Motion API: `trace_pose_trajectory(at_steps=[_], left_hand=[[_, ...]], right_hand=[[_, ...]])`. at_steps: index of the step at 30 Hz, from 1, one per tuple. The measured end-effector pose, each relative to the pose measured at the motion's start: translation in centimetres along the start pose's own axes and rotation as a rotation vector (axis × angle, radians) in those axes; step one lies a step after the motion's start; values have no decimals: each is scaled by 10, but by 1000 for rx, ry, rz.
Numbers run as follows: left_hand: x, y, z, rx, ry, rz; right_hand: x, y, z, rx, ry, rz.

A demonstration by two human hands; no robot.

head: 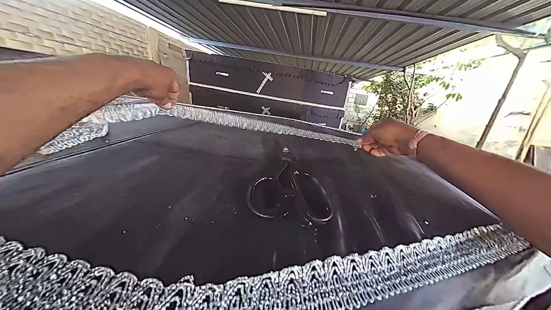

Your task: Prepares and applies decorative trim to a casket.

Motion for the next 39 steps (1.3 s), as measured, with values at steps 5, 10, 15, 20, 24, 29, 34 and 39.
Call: trace_pose_trajectory(at_steps=[5, 10, 15, 20, 24, 29, 34, 39], left_hand=[[8, -3, -20, -11, 147, 124], [-6, -19, 12, -20, 41, 258], [5, -32, 35, -31, 159, 304], [-14, -29, 18, -31, 90, 329], [-31, -26, -3, -39, 157, 369], [-22, 3, -16, -39, 138, 265], [-12, 70, -69, -297, -93, 4], [3, 108, -247, -1022, -128, -338]], right_hand=[[17, -20, 0, -29, -9, -21], [10, -19, 7, -53, -35, 25], [11, -18, 8, -15, -62, -61], [7, -17, 9, 55, -82, -150], [6, -18, 6, 74, -110, -194], [4, -11, -2, 67, -140, -112], [23, 16, -20, -51, -26, -88], [65, 87, -59, -325, 446, -187]])
Point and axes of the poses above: each hand's wrist, its own z-axis towards the middle knuckle, its own y-axis out of the back of the hand, x = y × z, the point moved 10 cm from there along z, towards the middle knuckle, and after that the axes turned 7 degrees about x, right-handed, at the moved point
